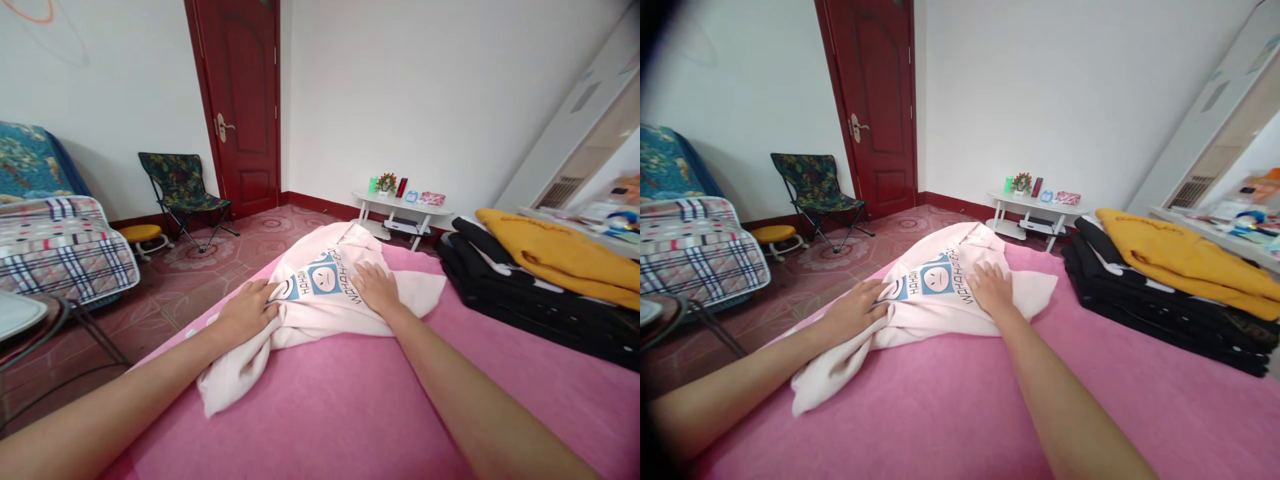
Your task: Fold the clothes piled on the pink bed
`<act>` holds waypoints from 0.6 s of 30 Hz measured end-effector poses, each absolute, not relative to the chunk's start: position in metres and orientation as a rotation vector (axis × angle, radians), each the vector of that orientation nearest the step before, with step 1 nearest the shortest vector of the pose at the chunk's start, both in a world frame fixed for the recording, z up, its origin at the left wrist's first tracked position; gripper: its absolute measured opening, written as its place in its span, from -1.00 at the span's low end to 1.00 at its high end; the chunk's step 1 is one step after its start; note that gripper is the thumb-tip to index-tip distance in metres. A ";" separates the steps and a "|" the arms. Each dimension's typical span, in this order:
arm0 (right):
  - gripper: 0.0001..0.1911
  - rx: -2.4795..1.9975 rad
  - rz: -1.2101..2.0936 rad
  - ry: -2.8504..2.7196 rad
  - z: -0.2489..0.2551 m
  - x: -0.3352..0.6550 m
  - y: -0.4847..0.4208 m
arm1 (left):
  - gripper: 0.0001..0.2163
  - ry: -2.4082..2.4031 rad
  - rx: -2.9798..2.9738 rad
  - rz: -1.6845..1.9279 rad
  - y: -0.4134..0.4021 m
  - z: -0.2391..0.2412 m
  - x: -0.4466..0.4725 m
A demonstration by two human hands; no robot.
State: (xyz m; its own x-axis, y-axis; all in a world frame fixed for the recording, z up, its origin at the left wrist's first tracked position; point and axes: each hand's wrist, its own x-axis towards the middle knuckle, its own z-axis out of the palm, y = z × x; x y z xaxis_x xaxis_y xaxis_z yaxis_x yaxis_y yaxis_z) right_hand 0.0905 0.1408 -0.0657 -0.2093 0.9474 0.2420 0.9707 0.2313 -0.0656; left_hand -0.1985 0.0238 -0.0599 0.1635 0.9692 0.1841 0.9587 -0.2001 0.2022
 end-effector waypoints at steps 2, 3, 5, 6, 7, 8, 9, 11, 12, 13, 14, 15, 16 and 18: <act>-0.35 -1.815 -0.065 -2.311 -0.075 0.095 0.140 | -0.58 1.957 2.365 0.440 0.023 -0.060 -0.198; -0.35 -1.791 -0.046 -2.340 -0.073 0.099 0.139 | -0.58 1.958 2.357 0.444 0.023 -0.059 -0.198; -0.35 -1.733 -0.046 -2.389 -0.061 0.110 0.137 | -0.59 1.962 2.339 0.454 0.023 -0.058 -0.199; -0.33 -1.730 -0.077 -2.380 -0.055 0.118 0.136 | -0.60 1.965 2.329 0.463 0.023 -0.058 -0.199; -0.28 -1.760 -0.121 -2.344 -0.049 0.127 0.134 | -0.61 1.968 2.320 0.481 0.022 -0.059 -0.198; -0.20 -1.824 -0.157 -2.290 -0.045 0.137 0.133 | -0.60 1.973 2.310 0.512 0.020 -0.060 -0.198; -0.10 -1.913 -0.163 -2.235 -0.043 0.148 0.133 | -0.59 1.976 2.306 0.558 0.019 -0.060 -0.197; 0.05 -2.059 -0.048 -2.202 -0.043 0.168 0.134 | -0.53 1.974 2.324 0.685 0.014 -0.060 -0.194; 0.05 -2.069 0.054 -2.237 -0.044 0.176 0.137 | -0.50 1.961 2.349 0.755 0.012 -0.059 -0.192; 0.00 -2.034 0.169 -2.289 -0.044 0.181 0.139 | -0.47 1.935 2.385 0.818 0.009 -0.058 -0.190; -0.11 -1.968 0.272 -2.344 -0.042 0.184 0.143 | -0.46 1.894 2.427 0.869 0.006 -0.055 -0.189; -0.25 -1.904 0.342 -2.382 -0.037 0.182 0.146 | -0.45 1.841 2.473 0.906 0.004 -0.053 -0.187; -0.40 -1.874 0.354 -2.383 -0.028 0.178 0.151 | -0.45 1.779 2.521 0.926 0.001 -0.050 -0.185; -0.62 -1.918 0.207 -2.261 -0.004 0.159 0.161 | -0.48 1.650 2.618 0.916 -0.003 -0.045 -0.182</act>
State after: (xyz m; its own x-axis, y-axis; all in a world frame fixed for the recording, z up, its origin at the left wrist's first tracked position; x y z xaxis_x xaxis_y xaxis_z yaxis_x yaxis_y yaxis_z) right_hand 0.1589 0.1607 -0.0042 -0.1588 0.9865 0.0394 0.9630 0.1636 -0.2141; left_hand -0.1820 -0.0031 -0.0454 0.3171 0.8038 0.5033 0.8524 -0.4742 0.2203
